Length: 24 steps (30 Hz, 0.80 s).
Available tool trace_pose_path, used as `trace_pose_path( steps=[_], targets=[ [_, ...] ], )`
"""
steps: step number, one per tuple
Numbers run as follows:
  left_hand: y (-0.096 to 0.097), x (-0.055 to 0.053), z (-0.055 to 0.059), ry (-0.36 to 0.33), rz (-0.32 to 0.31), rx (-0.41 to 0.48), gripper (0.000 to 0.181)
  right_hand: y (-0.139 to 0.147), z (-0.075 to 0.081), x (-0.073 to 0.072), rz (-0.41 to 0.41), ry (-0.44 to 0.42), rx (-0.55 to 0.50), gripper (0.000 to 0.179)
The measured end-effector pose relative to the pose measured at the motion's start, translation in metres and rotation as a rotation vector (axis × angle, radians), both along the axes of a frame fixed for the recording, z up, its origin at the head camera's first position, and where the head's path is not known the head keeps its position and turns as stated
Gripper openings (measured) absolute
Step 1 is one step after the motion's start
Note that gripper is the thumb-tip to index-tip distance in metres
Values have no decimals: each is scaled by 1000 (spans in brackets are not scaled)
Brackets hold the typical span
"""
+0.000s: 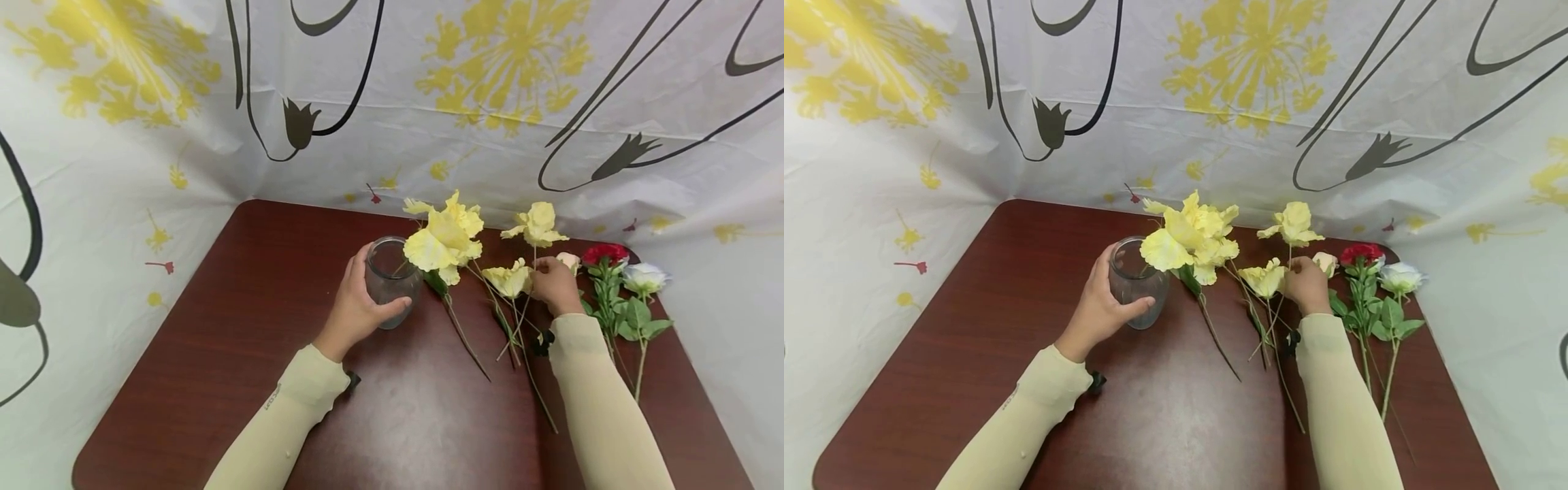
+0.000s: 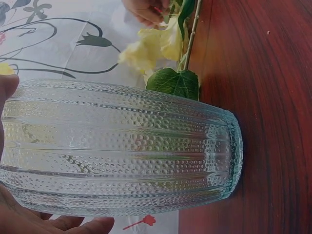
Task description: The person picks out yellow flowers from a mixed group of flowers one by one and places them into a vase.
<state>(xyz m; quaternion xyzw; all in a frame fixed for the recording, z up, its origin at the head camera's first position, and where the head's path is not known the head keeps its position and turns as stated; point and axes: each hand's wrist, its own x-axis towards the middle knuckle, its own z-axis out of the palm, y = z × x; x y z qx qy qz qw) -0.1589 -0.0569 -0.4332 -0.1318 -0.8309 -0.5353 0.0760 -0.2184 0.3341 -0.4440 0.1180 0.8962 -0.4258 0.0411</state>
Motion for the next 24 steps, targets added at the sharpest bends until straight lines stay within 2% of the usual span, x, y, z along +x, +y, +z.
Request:
trace_pose_path(
  steps=[7,11,17,24],
  targets=[
    [0,0,0,5,5,-4,107,-7,26,8,-19,109,56,37],
    [0,0,0,-2,10,-8,107,-12,41,12,-38,176,54,34],
    [0,0,1,-7,11,-4,108,-21,60,14,-85,267,135,37],
    [1,0,1,-1,7,-2,107,-33,78,19,-121,359,140,39]
  ],
)
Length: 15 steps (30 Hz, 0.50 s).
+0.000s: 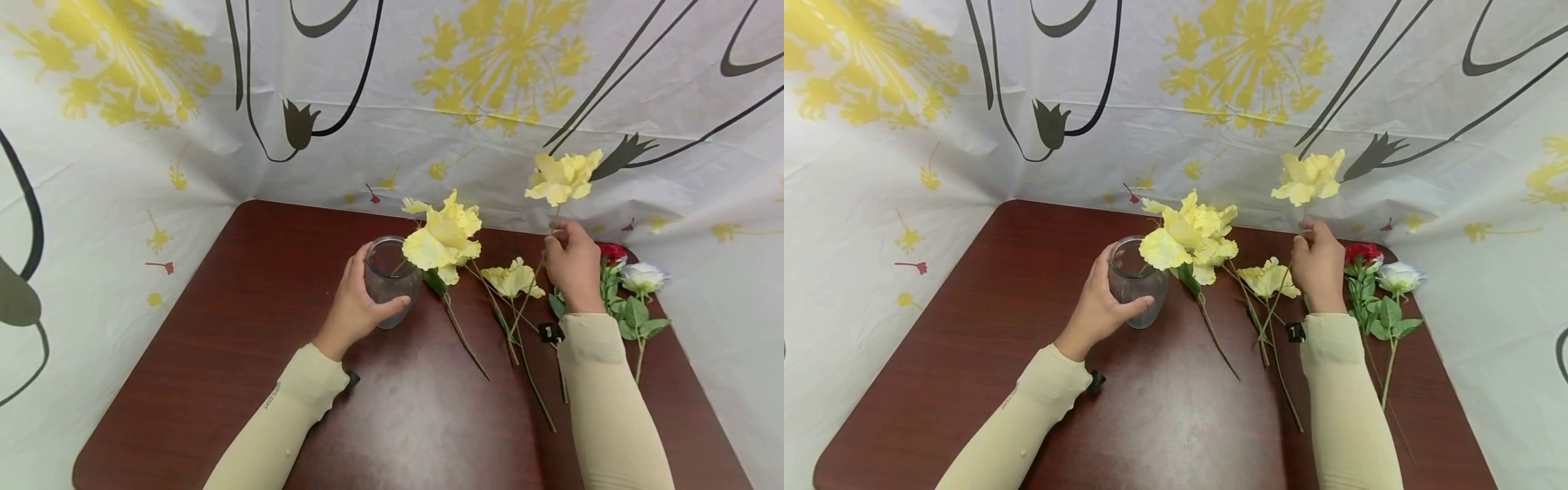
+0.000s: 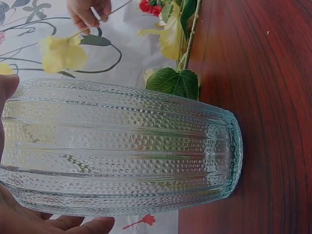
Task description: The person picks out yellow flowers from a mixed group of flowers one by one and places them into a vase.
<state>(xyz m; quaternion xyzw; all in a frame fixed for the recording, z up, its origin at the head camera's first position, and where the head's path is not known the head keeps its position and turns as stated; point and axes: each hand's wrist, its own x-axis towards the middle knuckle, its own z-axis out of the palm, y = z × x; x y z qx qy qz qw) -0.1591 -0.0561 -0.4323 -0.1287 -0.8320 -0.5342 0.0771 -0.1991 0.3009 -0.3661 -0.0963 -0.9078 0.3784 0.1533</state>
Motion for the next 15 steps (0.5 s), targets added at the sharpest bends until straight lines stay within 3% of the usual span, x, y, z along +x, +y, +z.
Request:
trace_pose_path(
  steps=[5,15],
  targets=[
    [0,0,0,2,-1,2,106,-13,6,5,30,81,-11,33],
    [0,0,1,-2,-2,6,106,-46,8,22,188,187,-185,30]
  ],
)
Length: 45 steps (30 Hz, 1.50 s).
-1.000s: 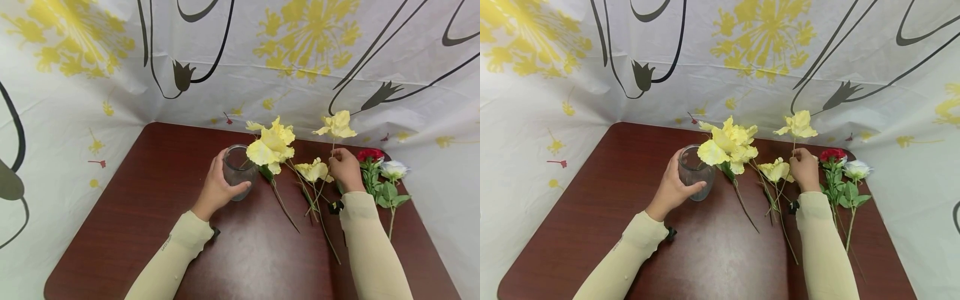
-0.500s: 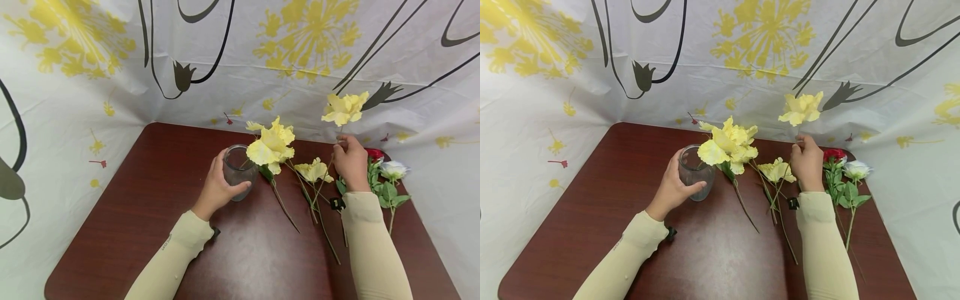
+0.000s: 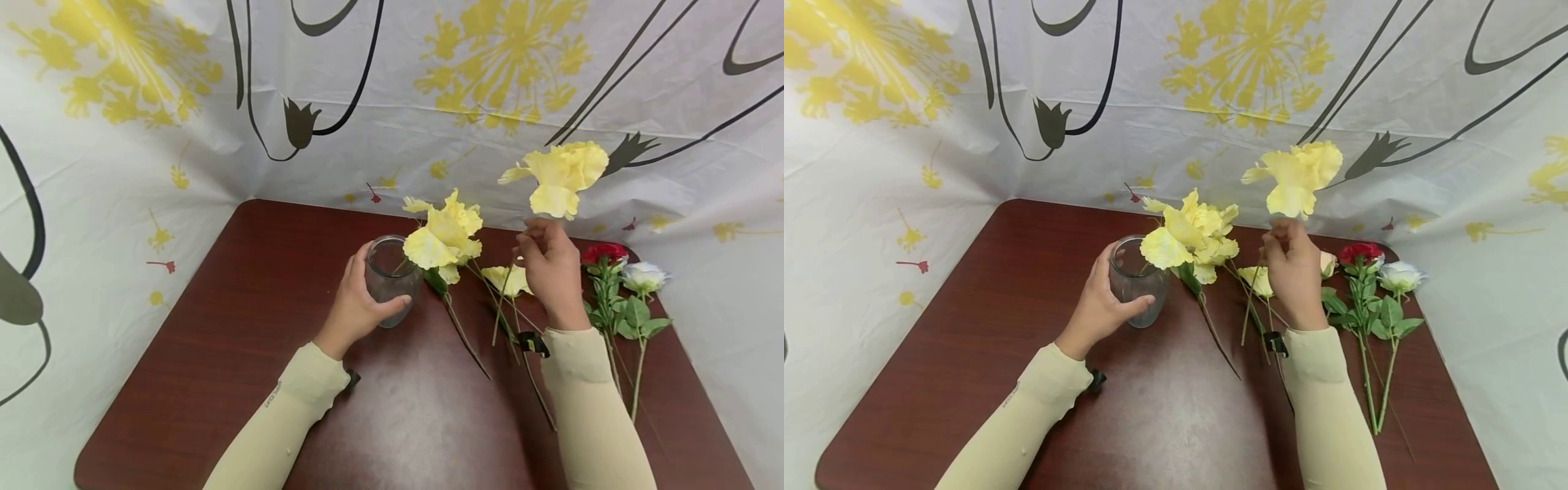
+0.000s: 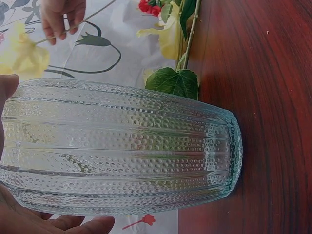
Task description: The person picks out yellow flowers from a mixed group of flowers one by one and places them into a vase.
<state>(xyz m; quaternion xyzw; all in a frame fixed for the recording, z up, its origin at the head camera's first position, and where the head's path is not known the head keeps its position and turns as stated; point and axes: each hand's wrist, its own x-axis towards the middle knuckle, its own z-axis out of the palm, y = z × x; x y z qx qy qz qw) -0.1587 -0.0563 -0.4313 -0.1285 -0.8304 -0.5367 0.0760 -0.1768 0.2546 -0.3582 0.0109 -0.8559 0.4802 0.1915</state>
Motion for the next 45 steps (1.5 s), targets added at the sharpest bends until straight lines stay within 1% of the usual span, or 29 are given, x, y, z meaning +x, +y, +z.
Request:
trace_pose_path(
  steps=[4,8,12,15,18,21,23,26,31,38,42,45],
  targets=[
    [0,-1,0,2,3,0,106,-10,3,7,68,-12,-78,31],
    [0,-1,-1,2,0,0,106,-18,5,13,109,8,-145,30],
    [-1,-1,-1,7,0,0,107,-25,9,20,143,54,-199,28],
    [-1,-1,-1,10,0,-3,106,-31,12,26,163,106,-262,27],
    [-1,-1,-1,7,1,-6,106,-36,14,30,194,178,-391,25],
    [-1,-1,-2,1,5,-9,106,-41,12,30,222,246,-552,23],
    [-1,-1,-2,-2,9,-12,107,-45,9,28,225,272,-658,23],
    [-1,-1,-2,-3,11,-13,107,-52,5,26,207,284,-780,23],
    [0,0,-2,4,4,-4,107,-57,4,25,174,327,-924,24],
    [1,0,-1,3,7,-6,107,-61,15,26,173,454,-1097,26],
    [1,0,-1,6,11,-4,107,-63,24,22,168,530,-1155,24],
    [1,0,-1,8,13,-4,106,-65,33,20,155,587,-1176,25]
  ],
)
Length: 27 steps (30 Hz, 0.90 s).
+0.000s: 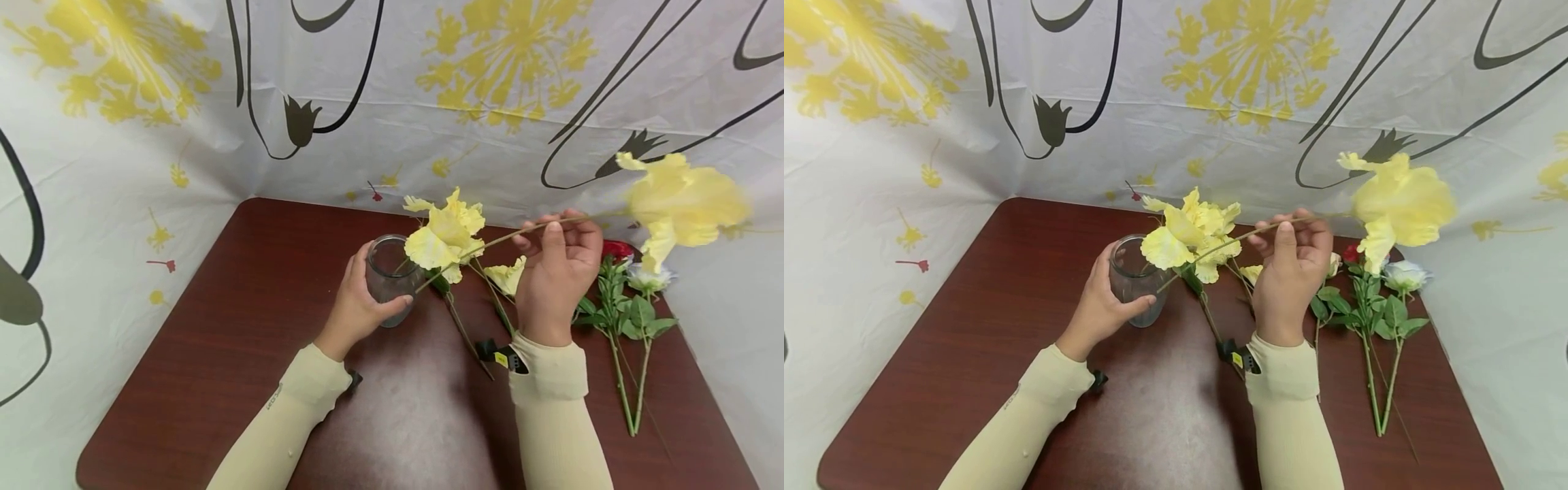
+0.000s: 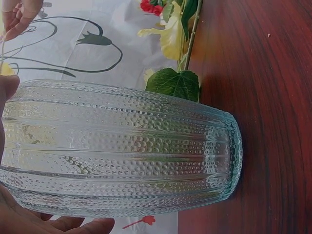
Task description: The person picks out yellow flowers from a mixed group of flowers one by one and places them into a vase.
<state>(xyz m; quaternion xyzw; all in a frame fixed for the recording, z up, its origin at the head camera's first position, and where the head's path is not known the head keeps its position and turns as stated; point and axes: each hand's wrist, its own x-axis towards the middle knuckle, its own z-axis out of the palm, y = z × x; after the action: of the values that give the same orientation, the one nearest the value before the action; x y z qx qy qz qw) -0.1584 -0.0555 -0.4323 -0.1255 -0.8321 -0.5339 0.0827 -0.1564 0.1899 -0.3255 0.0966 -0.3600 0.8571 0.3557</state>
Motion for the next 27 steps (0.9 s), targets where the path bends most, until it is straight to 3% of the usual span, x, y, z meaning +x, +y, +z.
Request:
trace_pose_path(
  steps=[6,13,18,27],
  targets=[
    [0,1,-1,8,-2,9,106,-3,15,-5,-33,63,-54,23],
    [-1,0,0,1,5,-1,106,-9,19,-12,-45,37,-27,21],
    [0,1,0,-1,7,0,106,-19,12,-16,-14,0,68,18],
    [-1,2,-1,-4,11,-6,106,-34,-12,-23,90,-1,337,14]
  ],
)
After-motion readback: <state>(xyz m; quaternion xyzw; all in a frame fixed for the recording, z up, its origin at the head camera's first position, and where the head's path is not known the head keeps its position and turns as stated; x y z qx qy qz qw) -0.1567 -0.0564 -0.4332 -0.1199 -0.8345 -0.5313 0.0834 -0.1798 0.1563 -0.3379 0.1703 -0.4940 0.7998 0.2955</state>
